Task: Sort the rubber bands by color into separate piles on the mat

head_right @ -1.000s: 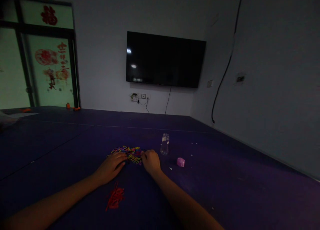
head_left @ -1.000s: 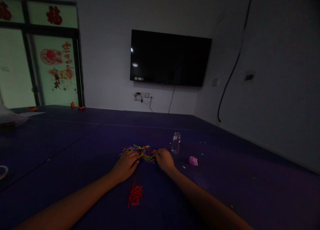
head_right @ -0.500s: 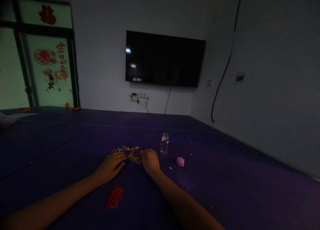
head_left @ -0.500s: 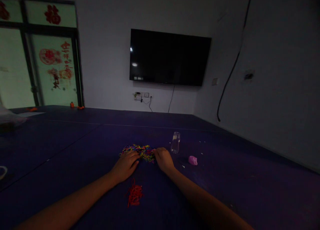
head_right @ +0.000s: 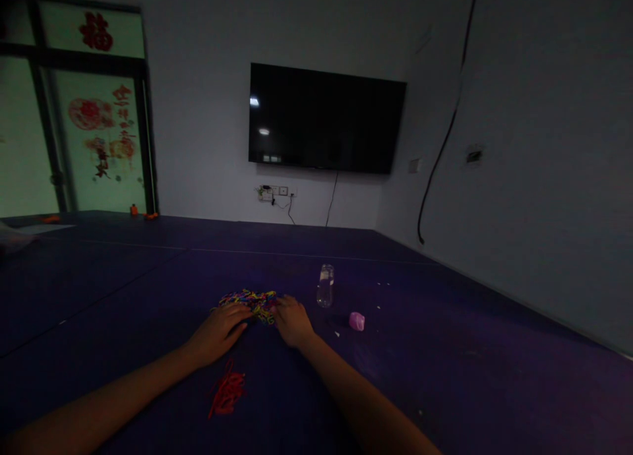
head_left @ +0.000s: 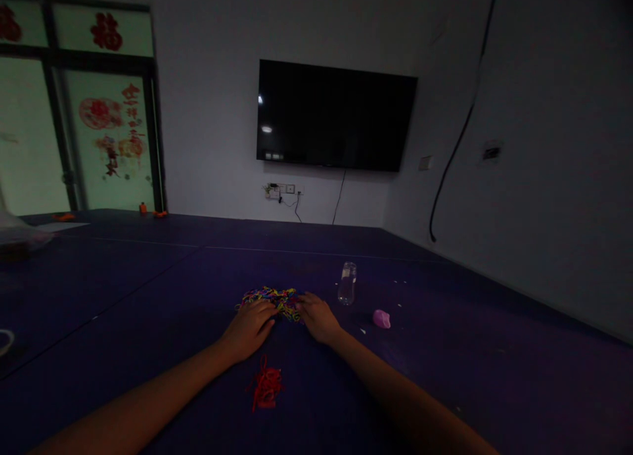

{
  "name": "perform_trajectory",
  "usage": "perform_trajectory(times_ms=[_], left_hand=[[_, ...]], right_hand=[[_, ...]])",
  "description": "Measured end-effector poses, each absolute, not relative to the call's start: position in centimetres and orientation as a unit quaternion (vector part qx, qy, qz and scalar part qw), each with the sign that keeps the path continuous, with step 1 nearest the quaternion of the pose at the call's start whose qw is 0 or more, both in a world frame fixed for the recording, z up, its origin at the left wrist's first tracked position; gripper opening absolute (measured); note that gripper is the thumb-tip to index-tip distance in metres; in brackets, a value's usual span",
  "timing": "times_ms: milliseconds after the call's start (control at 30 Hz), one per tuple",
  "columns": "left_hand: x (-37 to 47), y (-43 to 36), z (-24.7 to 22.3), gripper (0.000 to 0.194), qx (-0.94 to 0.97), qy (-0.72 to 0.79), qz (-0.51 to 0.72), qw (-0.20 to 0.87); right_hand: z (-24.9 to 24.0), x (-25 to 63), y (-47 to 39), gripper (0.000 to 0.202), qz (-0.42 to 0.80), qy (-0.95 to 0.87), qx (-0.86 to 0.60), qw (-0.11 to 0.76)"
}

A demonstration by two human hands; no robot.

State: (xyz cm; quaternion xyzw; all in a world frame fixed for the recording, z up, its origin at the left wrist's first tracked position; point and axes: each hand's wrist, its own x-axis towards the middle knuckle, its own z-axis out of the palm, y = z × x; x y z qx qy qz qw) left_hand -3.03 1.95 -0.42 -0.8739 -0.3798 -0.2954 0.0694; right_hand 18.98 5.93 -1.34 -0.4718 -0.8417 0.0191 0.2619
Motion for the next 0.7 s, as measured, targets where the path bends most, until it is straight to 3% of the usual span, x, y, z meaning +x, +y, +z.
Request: perform_trajectory(times_ms=[400, 700], left_hand=[[-3.03, 1.75, -0.27, 0.027, -0.877, -0.368, -0.302, 0.063], [-2.99, 1.66, -0.09, 0.027, -0.878, -0.367, -0.3, 0.062]], right_hand=[[-1.86, 19.11, 6.59, 0.038, 0.015, -0.861, -0.438, 0.256], [-1.72, 19.22, 6.78, 0.047, 0.058, -0.859, -0.357, 0.363]])
